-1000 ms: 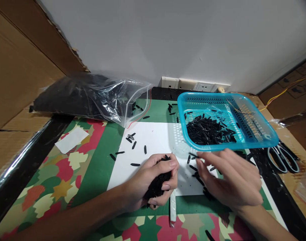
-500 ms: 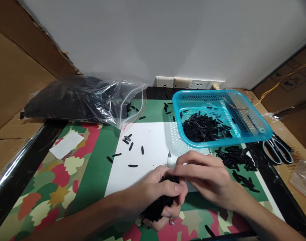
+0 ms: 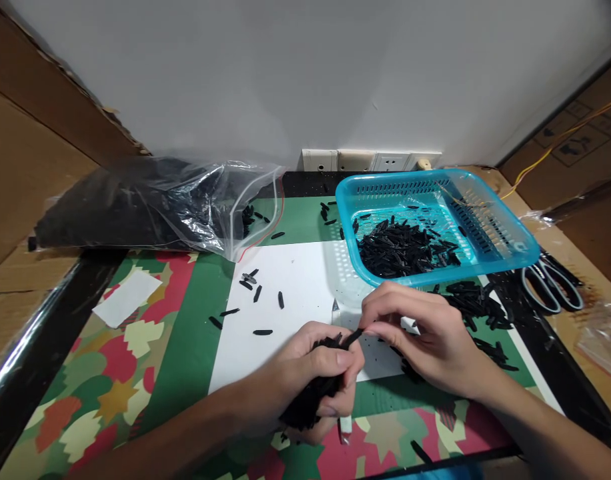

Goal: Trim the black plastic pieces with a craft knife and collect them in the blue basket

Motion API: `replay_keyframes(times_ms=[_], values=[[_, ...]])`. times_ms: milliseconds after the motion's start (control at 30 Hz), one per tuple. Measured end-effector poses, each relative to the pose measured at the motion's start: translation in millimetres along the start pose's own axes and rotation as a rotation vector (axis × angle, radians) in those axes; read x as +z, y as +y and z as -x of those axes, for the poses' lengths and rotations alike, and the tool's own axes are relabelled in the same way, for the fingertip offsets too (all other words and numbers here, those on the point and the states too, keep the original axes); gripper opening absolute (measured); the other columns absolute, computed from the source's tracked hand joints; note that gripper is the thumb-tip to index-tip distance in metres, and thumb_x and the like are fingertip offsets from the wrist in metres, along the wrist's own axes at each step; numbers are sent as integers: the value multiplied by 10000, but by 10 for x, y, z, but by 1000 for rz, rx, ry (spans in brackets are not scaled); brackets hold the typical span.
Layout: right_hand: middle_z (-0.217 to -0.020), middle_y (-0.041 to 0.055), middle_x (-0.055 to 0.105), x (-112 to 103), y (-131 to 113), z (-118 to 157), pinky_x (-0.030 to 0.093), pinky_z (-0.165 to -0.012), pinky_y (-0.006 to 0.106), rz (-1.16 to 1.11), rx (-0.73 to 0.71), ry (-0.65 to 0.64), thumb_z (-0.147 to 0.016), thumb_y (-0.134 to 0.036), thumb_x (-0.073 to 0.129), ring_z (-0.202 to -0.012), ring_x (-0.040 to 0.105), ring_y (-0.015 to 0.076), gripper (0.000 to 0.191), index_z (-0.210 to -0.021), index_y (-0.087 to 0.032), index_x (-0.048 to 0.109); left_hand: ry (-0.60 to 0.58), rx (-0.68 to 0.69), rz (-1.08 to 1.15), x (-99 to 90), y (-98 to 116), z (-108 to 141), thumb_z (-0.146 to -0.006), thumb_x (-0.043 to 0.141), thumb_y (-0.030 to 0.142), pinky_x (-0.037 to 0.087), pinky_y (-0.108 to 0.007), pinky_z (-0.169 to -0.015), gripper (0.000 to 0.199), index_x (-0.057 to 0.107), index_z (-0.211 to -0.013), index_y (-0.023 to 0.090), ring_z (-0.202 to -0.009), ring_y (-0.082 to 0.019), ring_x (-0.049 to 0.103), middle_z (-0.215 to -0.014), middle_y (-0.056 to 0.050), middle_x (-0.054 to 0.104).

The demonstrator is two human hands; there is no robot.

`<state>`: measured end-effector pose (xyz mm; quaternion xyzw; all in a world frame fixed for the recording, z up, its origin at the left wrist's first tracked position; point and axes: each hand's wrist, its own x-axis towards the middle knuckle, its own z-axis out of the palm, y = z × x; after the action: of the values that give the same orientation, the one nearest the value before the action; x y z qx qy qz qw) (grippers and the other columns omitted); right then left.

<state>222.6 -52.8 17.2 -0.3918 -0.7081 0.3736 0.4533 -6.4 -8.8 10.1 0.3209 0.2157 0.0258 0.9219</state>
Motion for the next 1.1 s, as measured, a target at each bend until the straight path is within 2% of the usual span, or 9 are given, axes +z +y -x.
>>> replay_keyframes(times_ms=[133,467,733,900,1100], values=[[-940,10,711,-28,7,22,507,-789,266,-25,27,63,-1039,-112,677,-864,649,131,90,-1024,-195,710,31,58,32,-12,-12,1,-1014,628,468,254,-125,-291,301,532,-889,213,-318,-43,345,-579,90,483],[-930,3,739,30,6,36,509,-767,253,-111,116,47,-1018,-160,734,-856,668,129,53,-1005,-208,752,42,57,56,-4,-14,0,-1033,579,442,242,-131,-281,289,537,-867,209,-312,-57,370,-559,83,478],[-924,-3,746,17,1,61,514,-757,255,-91,119,72,-1011,-157,741,-849,677,132,68,-997,-223,752,28,62,113,-27,5,-19,-1037,575,411,271,-127,-286,271,557,-864,203,-315,-57,383,-566,74,490],[-912,-7,750,21,7,48,501,-694,240,-48,101,84,-1009,-156,739,-810,669,123,78,-992,-231,749,28,82,117,-35,-6,-26,-1039,579,395,282,-126,-289,271,564,-855,197,-310,-53,377,-564,70,498],[-935,4,773,26,45,49,541,-755,266,-53,84,78,-984,-147,771,-847,703,145,99,-1022,-238,775,37,94,155,-7,-13,-23,-1035,574,362,277,-123,-285,250,572,-848,196,-299,-49,365,-566,69,501]])
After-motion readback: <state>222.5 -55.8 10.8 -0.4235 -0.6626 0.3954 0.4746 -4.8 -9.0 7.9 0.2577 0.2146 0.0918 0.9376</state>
